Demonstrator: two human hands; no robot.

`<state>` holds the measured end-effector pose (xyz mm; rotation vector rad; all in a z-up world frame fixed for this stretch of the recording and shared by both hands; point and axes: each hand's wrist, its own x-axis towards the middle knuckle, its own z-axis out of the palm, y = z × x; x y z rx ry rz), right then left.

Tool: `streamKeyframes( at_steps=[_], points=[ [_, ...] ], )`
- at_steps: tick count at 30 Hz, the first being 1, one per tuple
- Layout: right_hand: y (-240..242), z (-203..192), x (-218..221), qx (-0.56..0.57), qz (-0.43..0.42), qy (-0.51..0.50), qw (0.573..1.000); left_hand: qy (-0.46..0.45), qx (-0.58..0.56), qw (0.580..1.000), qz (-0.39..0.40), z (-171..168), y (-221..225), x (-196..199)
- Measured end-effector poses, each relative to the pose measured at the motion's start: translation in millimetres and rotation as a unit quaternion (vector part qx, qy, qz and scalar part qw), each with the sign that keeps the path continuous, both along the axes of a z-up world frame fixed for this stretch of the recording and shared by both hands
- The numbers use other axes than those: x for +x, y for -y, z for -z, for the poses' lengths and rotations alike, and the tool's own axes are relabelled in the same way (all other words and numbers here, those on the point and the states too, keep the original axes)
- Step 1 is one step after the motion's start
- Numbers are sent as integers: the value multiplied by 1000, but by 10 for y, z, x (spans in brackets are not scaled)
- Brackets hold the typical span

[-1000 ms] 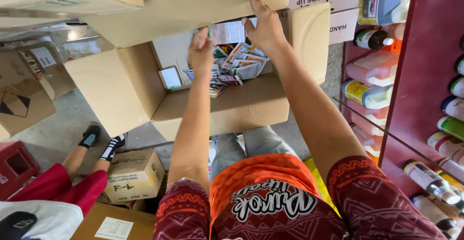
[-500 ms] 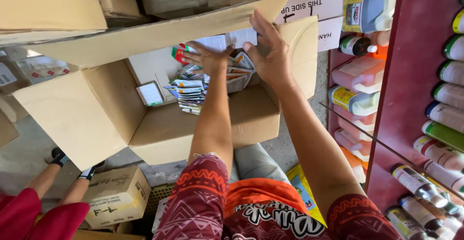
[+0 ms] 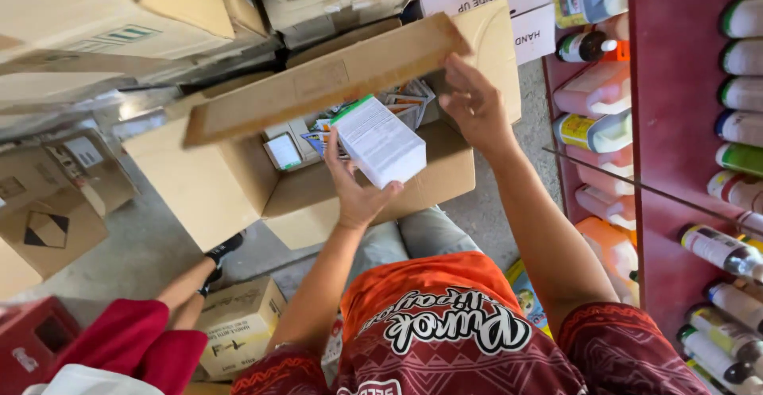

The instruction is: Unboxing small product boxes and pouches from a larger shipping carton and arranging them on storage shelves.

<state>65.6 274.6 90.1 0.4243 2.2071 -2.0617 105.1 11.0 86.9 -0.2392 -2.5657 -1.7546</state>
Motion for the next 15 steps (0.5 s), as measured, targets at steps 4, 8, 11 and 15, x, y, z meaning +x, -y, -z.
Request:
streamKeyframes(
  at_steps=[4, 8, 11, 15],
  points=[
    [150, -522, 483, 0, 28, 5, 1000, 187, 367, 911, 5, -412, -21, 98],
    [303, -1004, 915, -6, 85, -42, 995, 538, 625, 558, 93, -813, -26, 111],
    [297, -1320, 1270, 3, 123, -81, 989, 585, 587, 539, 149, -1147, -118, 156],
    [157, -1670, 1800, -20, 170, -93, 981, 593, 552, 533, 244, -1526, -334, 328]
  ],
)
